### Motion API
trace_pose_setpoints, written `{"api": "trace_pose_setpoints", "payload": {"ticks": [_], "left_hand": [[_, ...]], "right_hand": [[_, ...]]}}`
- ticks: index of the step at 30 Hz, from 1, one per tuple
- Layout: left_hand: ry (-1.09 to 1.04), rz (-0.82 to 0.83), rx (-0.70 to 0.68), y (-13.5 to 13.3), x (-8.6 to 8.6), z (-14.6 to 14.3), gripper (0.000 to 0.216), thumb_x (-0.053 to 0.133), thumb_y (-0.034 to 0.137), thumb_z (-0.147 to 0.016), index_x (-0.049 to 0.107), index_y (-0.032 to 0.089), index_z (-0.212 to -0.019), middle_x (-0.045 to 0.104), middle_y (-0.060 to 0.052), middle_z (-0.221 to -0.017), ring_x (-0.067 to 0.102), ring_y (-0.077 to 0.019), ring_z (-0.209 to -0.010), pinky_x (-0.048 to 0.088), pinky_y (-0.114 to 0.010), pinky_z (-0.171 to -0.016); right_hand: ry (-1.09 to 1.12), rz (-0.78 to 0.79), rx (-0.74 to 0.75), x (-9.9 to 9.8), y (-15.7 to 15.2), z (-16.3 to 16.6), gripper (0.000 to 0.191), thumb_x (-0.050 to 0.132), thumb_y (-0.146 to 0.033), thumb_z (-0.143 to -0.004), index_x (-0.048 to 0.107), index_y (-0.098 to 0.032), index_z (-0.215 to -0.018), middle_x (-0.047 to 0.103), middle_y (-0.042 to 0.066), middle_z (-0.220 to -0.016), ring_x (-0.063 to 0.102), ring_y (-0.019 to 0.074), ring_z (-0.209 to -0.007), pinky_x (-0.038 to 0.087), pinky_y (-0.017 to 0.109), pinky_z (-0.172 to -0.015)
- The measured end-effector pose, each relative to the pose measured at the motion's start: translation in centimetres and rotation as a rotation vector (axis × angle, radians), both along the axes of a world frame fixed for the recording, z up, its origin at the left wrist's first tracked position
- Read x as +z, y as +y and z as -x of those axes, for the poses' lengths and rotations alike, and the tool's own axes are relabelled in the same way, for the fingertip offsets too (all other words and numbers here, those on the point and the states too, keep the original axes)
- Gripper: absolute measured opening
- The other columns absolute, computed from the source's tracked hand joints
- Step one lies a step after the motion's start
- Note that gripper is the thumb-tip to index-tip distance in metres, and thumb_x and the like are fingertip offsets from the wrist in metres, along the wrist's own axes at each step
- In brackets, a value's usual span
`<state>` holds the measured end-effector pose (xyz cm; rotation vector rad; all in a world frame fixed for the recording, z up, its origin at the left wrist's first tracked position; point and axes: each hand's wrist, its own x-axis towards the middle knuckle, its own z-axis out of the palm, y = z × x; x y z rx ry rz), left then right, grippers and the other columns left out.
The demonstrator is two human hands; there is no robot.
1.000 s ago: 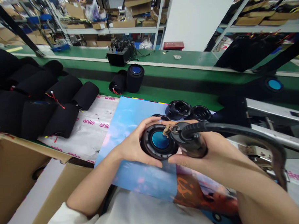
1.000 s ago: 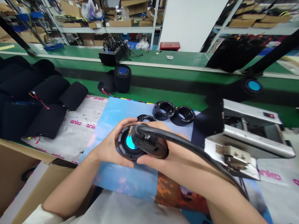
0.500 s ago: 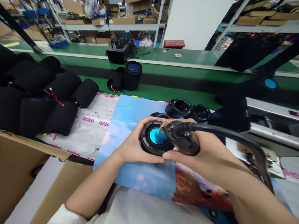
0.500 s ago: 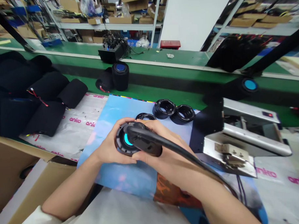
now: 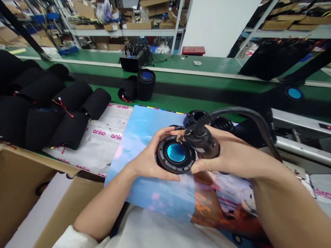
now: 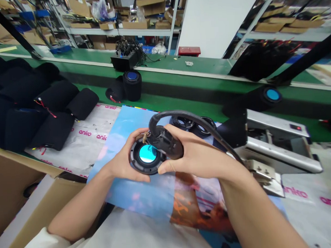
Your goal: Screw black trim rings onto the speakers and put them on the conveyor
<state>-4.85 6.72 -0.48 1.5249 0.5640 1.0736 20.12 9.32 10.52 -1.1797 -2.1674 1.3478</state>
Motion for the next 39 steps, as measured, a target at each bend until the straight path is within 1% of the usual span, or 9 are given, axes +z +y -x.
{"api": "trace_pose_setpoints", "payload": {"ticks": [5, 13, 16, 19, 22, 29, 33, 35, 39], "left_hand": [[-0.008, -0.033, -0.053, 0.6, -0.4, 0.3, 0.144, 0.117, 0.043, -0.049, 0.039, 0.036, -0.169, 0.052, -0.016, -0.174, 0.052, -0.0476, -0.161, 0.042, -0.063, -0.135], [-0.013, -0.045, -0.050, 0.1, -0.7, 0.1, 0.148, 0.116, 0.042, -0.051, 0.033, 0.039, -0.173, 0.062, -0.015, -0.163, 0.063, -0.0449, -0.152, 0.050, -0.059, -0.130], [-0.011, -0.074, 0.030, -0.5, -0.5, -0.4, 0.138, 0.114, 0.038, -0.058, 0.036, 0.039, -0.171, 0.063, -0.013, -0.161, 0.064, -0.0430, -0.151, 0.048, -0.058, -0.131], [0.006, -0.096, 0.115, -1.0, -0.4, -0.8, 0.127, 0.110, 0.039, -0.066, 0.037, 0.037, -0.170, 0.063, -0.014, -0.160, 0.066, -0.0413, -0.147, 0.052, -0.057, -0.128], [0.065, -0.136, 0.152, -1.4, -0.6, -1.0, 0.130, 0.108, 0.047, -0.069, 0.030, 0.037, -0.173, 0.059, -0.015, -0.162, 0.065, -0.0417, -0.147, 0.053, -0.058, -0.126], [0.068, -0.162, 0.297, -2.8, -0.8, -2.4, 0.147, 0.109, 0.062, -0.063, 0.016, 0.040, -0.175, 0.060, -0.014, -0.156, 0.067, -0.0399, -0.142, 0.054, -0.058, -0.124], [0.055, -0.031, 0.283, -3.2, -0.5, -2.7, 0.146, 0.111, 0.057, -0.060, 0.021, 0.040, -0.173, 0.057, -0.014, -0.160, 0.065, -0.0415, -0.145, 0.052, -0.058, -0.125], [0.038, -0.002, 0.265, -3.1, -0.4, -2.7, 0.145, 0.113, 0.053, -0.059, 0.024, 0.039, -0.172, 0.058, -0.014, -0.160, 0.065, -0.0416, -0.145, 0.052, -0.058, -0.126], [0.033, -0.010, 0.271, -2.9, -0.2, -2.5, 0.140, 0.114, 0.052, -0.053, 0.035, 0.033, -0.168, 0.064, -0.015, -0.156, 0.062, -0.0442, -0.149, 0.049, -0.059, -0.128]], "right_hand": [[0.048, 0.014, 0.059, -0.8, 0.7, -0.3, 0.073, 0.096, -0.058, -0.073, 0.076, -0.023, -0.134, 0.071, 0.004, -0.131, 0.069, 0.0225, -0.118, 0.061, 0.031, -0.101], [-0.024, -0.004, -0.194, 0.0, -2.4, 0.5, 0.046, 0.094, -0.048, -0.066, 0.067, -0.020, -0.090, 0.065, 0.000, -0.083, 0.062, 0.0154, -0.079, 0.054, 0.023, -0.066], [-0.045, -0.020, -0.394, -0.6, -5.2, 1.7, 0.043, 0.088, -0.048, -0.072, 0.074, -0.024, -0.104, 0.068, 0.002, -0.085, 0.066, 0.0180, -0.078, 0.060, 0.027, -0.071], [0.020, 0.029, -0.555, -1.5, -7.6, 3.2, 0.057, 0.082, -0.053, -0.080, 0.074, -0.029, -0.132, 0.076, 0.004, -0.109, 0.074, 0.0225, -0.092, 0.068, 0.033, -0.084], [0.051, 0.057, -0.647, -2.1, -8.4, 3.8, 0.060, 0.082, -0.052, -0.078, 0.074, -0.031, -0.133, 0.077, 0.004, -0.122, 0.077, 0.0239, -0.100, 0.070, 0.034, -0.085], [0.086, 0.005, -0.623, -2.2, -7.3, 2.1, 0.052, 0.096, -0.051, -0.067, 0.071, -0.022, -0.102, 0.072, 0.003, -0.085, 0.075, 0.0249, -0.085, 0.069, 0.036, -0.074], [0.394, -0.116, -0.653, -1.1, -7.4, 1.3, 0.056, 0.105, -0.041, -0.066, 0.069, -0.026, -0.105, 0.076, 0.002, -0.124, 0.077, 0.0299, -0.124, 0.070, 0.042, -0.107], [0.519, -0.195, -0.720, -0.5, -7.3, 0.9, 0.053, 0.104, -0.032, -0.072, 0.067, -0.029, -0.108, 0.074, 0.000, -0.127, 0.069, 0.0311, -0.142, 0.063, 0.046, -0.124], [0.557, -0.256, -0.632, -0.4, -7.0, 0.0, 0.053, 0.105, -0.026, -0.073, 0.068, -0.031, -0.110, 0.071, 0.000, -0.124, 0.068, 0.0333, -0.144, 0.061, 0.049, -0.128]]}}
